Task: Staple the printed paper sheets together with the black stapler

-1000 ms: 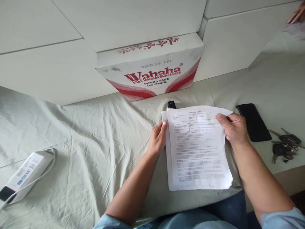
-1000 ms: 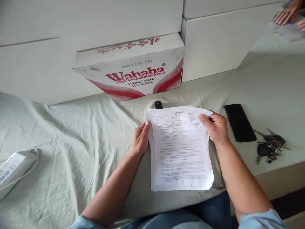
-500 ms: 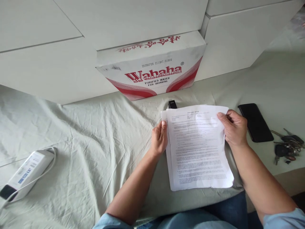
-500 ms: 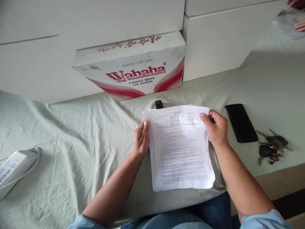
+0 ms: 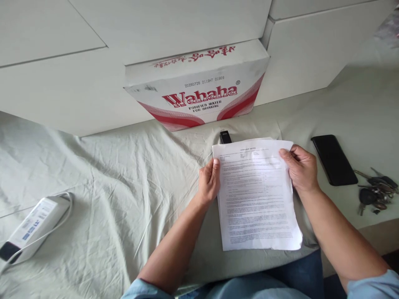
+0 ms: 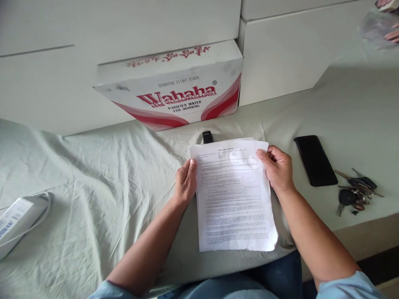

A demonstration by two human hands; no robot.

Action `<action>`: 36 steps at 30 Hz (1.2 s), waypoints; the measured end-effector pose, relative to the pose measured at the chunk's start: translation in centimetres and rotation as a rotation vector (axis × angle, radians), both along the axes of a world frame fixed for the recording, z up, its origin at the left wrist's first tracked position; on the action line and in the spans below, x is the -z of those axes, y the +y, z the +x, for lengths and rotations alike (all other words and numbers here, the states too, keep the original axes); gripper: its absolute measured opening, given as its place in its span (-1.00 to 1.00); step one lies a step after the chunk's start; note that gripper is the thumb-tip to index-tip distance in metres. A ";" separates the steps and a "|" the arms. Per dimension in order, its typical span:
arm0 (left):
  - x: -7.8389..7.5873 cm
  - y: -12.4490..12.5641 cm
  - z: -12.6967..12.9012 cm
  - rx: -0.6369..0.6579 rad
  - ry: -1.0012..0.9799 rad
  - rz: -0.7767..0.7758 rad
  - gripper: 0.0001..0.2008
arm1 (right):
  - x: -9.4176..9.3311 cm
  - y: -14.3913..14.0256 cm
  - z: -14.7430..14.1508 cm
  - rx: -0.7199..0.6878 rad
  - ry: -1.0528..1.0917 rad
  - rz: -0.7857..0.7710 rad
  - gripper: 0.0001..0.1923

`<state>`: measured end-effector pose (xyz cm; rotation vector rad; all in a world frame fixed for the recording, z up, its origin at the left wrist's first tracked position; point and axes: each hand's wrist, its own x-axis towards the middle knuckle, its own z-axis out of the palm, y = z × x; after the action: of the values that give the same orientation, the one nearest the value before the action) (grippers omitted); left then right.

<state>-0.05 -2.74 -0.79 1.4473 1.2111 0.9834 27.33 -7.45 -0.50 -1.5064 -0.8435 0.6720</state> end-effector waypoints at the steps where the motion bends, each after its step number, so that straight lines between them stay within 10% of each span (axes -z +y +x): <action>1: 0.0 0.0 0.0 0.002 0.010 -0.001 -0.31 | 0.0 0.0 0.0 -0.001 0.001 -0.001 -0.53; 25: 0.5 0.5 0.1 0.011 0.132 0.073 -0.30 | 2.2 0.3 1.5 -0.068 -0.206 -0.065 -0.50; 36: 1.1 0.7 -0.2 -0.038 -0.331 -0.285 -0.32 | 1.2 0.1 2.3 -0.163 0.062 -0.151 -0.35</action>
<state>-0.26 -2.09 -1.88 0.9981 1.0856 0.9859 29.64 -7.31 -1.67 -1.5539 -0.8908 0.9157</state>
